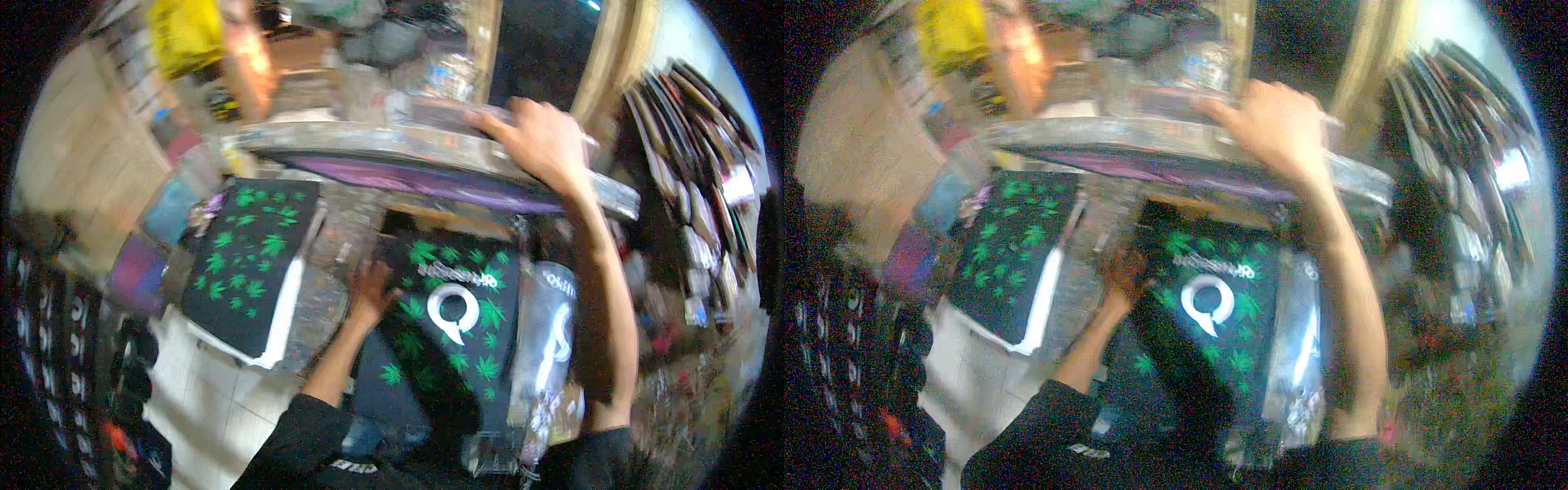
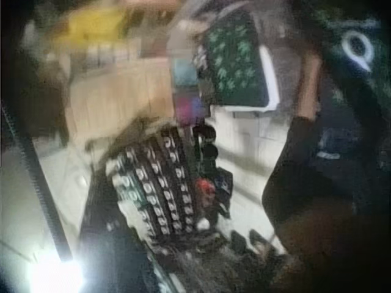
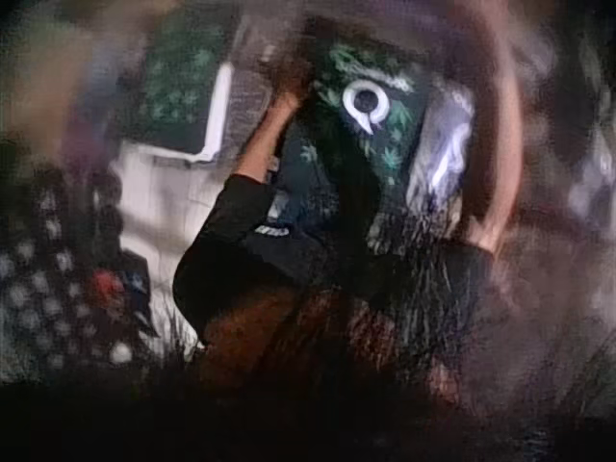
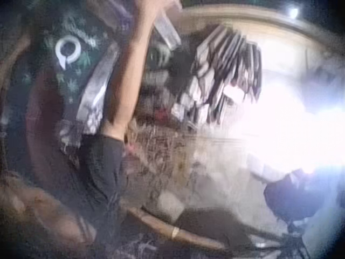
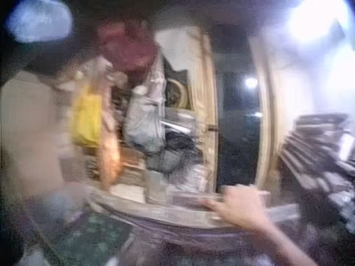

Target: The person repeatedly screen prints a design onto black t-shirts using a squeegee and a screen printing frame. They pull ink across the screen, lift the frame to reveal the printed shirt, and then place a new shirt under the frame to continue the cycle.

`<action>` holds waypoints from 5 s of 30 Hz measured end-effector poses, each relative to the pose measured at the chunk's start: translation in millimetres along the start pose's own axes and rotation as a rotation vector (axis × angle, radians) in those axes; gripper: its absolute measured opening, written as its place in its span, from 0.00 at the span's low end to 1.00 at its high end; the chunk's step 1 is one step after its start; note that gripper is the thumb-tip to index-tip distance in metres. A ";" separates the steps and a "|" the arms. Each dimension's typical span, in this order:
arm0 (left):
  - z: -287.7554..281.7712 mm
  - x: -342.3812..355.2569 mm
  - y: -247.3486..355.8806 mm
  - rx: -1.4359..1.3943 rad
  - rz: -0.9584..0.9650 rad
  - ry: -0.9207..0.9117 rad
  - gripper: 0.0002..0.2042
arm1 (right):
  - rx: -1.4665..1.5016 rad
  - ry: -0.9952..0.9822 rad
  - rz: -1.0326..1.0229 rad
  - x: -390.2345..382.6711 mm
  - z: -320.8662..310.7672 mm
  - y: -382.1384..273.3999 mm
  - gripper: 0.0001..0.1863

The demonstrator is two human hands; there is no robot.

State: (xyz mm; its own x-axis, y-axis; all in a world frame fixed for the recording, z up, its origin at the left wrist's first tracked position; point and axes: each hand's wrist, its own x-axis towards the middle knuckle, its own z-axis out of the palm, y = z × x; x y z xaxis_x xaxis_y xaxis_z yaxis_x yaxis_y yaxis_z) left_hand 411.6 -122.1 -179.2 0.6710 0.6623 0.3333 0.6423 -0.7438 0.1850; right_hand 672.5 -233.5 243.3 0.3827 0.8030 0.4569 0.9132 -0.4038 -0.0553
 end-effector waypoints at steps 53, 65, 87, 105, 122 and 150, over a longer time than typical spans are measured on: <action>-117.9 -58.6 -223.6 0.201 -0.330 0.210 0.24 | 0.056 -0.138 0.059 95.0 0.5 23.3 0.53; -109.3 -70.7 -313.6 0.044 -0.679 0.456 0.20 | 0.084 -0.122 0.103 73.2 -16.1 12.0 0.48; -139.0 -18.7 -285.0 0.076 -0.553 0.090 0.19 | 0.067 -0.031 0.155 83.2 -3.1 12.6 0.44; -115.0 -14.3 -220.4 0.650 -0.213 0.077 0.14 | 0.040 -0.133 0.184 80.9 -8.0 5.6 0.44; -143.5 11.9 -269.0 -0.048 -0.621 0.364 0.08 | 0.013 -0.114 0.168 76.6 -11.1 4.2 0.45; -250.7 28.8 -248.8 0.078 -0.119 0.113 0.07 | 0.039 -0.113 0.160 68.6 -18.9 -1.5 0.43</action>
State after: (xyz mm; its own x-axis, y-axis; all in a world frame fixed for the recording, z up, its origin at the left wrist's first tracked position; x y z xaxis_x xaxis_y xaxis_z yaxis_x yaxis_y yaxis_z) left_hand 178.2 59.5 16.1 0.5454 0.7277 0.4158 0.7446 -0.6485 0.1582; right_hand 694.8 -186.1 291.5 0.5351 0.7747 0.3369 0.8431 -0.5152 -0.1544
